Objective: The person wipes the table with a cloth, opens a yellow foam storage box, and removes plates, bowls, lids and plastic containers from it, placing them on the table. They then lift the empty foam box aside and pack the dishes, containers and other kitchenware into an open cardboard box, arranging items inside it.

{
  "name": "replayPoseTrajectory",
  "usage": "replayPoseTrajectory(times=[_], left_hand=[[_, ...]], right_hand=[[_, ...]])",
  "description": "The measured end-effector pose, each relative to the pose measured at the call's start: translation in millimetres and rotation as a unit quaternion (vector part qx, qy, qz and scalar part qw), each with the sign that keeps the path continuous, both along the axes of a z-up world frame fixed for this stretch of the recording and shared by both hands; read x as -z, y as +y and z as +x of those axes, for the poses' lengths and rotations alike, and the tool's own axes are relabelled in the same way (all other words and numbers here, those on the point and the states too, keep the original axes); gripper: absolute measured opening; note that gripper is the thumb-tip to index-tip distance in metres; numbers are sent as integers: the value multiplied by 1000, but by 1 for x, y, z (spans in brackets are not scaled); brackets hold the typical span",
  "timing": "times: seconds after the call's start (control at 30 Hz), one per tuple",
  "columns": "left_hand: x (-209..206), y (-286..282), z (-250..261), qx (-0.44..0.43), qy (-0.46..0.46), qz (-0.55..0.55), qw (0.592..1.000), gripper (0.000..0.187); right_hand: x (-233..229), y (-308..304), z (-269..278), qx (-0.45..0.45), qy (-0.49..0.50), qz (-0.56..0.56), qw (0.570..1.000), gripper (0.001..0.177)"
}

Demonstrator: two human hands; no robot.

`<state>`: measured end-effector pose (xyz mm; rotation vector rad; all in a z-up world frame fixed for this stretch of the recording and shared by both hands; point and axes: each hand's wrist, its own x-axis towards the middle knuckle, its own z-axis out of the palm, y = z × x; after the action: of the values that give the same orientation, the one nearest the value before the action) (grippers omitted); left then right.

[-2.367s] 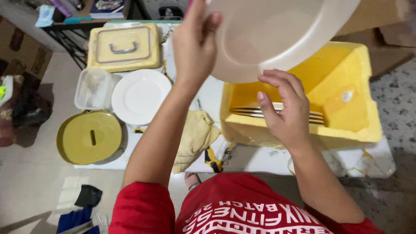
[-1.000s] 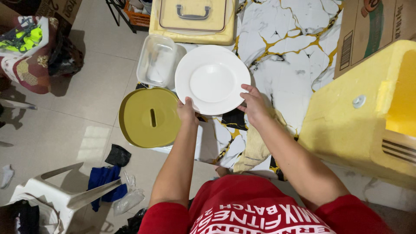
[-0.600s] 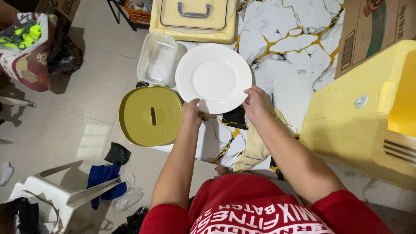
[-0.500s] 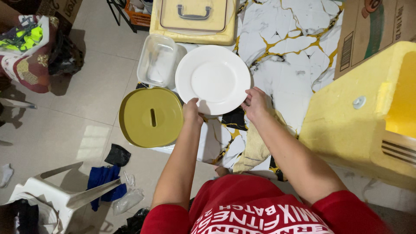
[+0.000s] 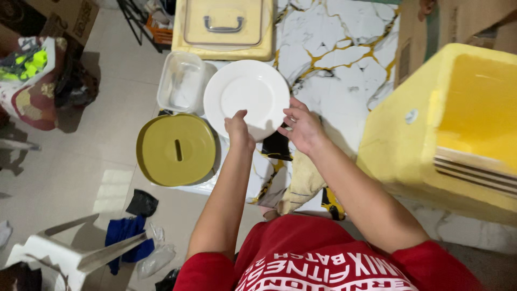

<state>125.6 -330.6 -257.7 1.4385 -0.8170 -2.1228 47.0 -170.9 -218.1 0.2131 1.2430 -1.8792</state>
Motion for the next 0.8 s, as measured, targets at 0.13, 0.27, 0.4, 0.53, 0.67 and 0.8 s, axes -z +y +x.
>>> replayPoseTrajectory(times=[0.13,0.27,0.4,0.53,0.67,0.8], left_hand=[[-59,66,-39,75,117,-209,968,91],[-120,168,-80,212,262,-416,844,86],[-160,275,-100,324,297,-639,632,80],[-179,350,-118,552,231,-665,447,73],[-180,400,-128,706,77,-657,253,72],[-178,415,-138,784,-22,-595,173,67]], right_hand=[[-94,66,8,30,104,-127,986,66],[-171,173,7,56,314,-168,933,66],[-204,275,5,146,439,-105,880,64],[-200,354,-2,201,589,76,779,58],[-187,412,-10,161,616,350,687,62],[-180,440,-13,85,690,464,549,47]])
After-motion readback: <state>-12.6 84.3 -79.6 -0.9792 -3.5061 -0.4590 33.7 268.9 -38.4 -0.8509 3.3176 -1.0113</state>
